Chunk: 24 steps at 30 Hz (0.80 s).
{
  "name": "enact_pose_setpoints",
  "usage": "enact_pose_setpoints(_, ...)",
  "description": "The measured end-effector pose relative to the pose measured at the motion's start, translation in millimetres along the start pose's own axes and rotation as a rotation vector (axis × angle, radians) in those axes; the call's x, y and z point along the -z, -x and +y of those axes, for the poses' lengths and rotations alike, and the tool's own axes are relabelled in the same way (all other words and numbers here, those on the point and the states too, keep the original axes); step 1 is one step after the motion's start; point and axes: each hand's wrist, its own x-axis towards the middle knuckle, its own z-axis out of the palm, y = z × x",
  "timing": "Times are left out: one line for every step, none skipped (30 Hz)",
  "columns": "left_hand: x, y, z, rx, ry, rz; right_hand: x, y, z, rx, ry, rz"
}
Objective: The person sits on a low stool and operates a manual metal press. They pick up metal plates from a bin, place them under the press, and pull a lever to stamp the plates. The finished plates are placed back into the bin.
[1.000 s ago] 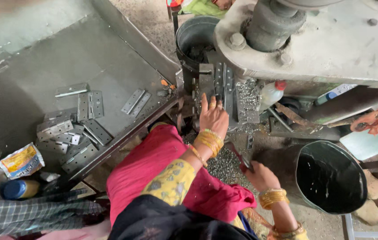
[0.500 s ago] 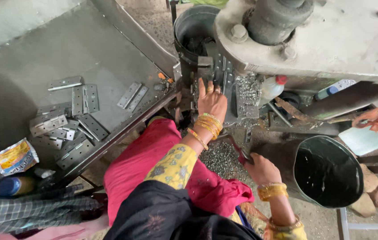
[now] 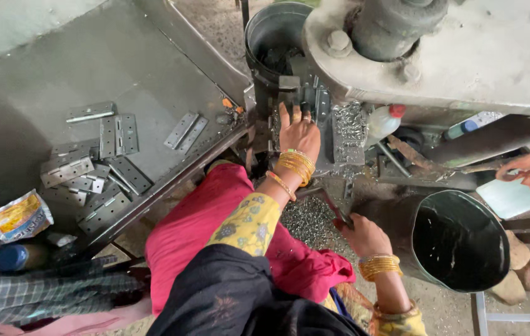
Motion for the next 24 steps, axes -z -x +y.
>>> enact_pose_setpoints(2,-8,0,0.007,0.015,0.006,-4,-5,-2,0.037,-0.053,0.027)
enact_pose_setpoints(4,-16,0,0.013,0.029,0.013,-12,-10,-4,0.024,-0.089,0.039)
enact_pose_setpoints(5,-19,-1,0.012,0.039,0.009,-22,-8,-4,0.014,-0.119,0.039)
enact_pose_setpoints(4,-19,-2,0.011,0.049,0.005,-33,-9,-4,0.005,-0.15,0.039)
enact_pose_setpoints(3,-19,-5,0.021,0.056,-0.004,-38,-12,-3,0.006,-0.173,0.015)
enact_pose_setpoints(1,-17,-8,0.03,0.034,0.011,-43,-11,-3,0.007,-0.196,-0.009)
enact_pose_setpoints(0,-15,-8,0.028,0.012,0.025,-44,-8,-4,-0.002,-0.225,-0.029)
enact_pose_setpoints(0,-12,-7,0.025,-0.01,0.04,-40,0,-5,0.001,-0.169,-0.015)
enact_pose_setpoints(0,-11,-5,0.02,0.005,0.023,-28,3,-8,0.008,-0.105,0.006)
enact_pose_setpoints(1,-7,-1,0.015,0.02,0.006,-14,7,-16,0.015,-0.041,0.028)
enact_pose_setpoints(5,-5,-4,0.018,0.026,-0.004,3,12,-28,0.006,0.061,0.05)
enact_pose_setpoints(7,0,-6,-0.005,0.008,0.002,24,21,-40,-0.004,0.162,0.075)
enact_pose_setpoints(6,14,-5,-0.033,-0.006,-0.001,44,33,-49,-0.024,0.262,0.095)
enact_pose_setpoints(3,28,-3,-0.062,-0.021,-0.004,63,39,-60,0.05,0.231,0.217)
enact_pose_setpoints(-2,48,-1,-0.083,0.031,0.039,75,47,-71,0.109,0.189,0.337)
enact_pose_setpoints(-8,66,0,-0.104,0.083,0.081,86,50,-81,0.167,0.146,0.457)
enact_pose_setpoints(-12,81,0,-0.15,0.078,0.137,93,51,-90,0.129,0.194,0.446)
enact_pose_setpoints(-14,93,-3,-0.196,0.074,0.193,97,51,-96,0.091,0.241,0.434)
enact_pose_setpoints(-15,104,-5,-0.227,0.075,0.248,100,52,-99,0.065,0.297,0.412)
enact_pose_setpoints(-14,111,-8,-0.244,0.147,0.222,99,54,-102,0.045,0.306,0.391)
enact_pose_setpoints(-9,108,-11,-0.253,0.22,0.208,100,51,-105,0.036,0.322,0.376)
enact_pose_setpoints(-3,103,-11,-0.262,0.294,0.195,100,49,-108,0.027,0.339,0.362)
enact_pose_setpoints(7,90,-8,-0.217,0.336,0.271,103,46,-108,0.04,0.339,0.374)
enact_pose_setpoints(17,76,0,-0.173,0.378,0.348,106,44,-107,0.052,0.338,0.386)
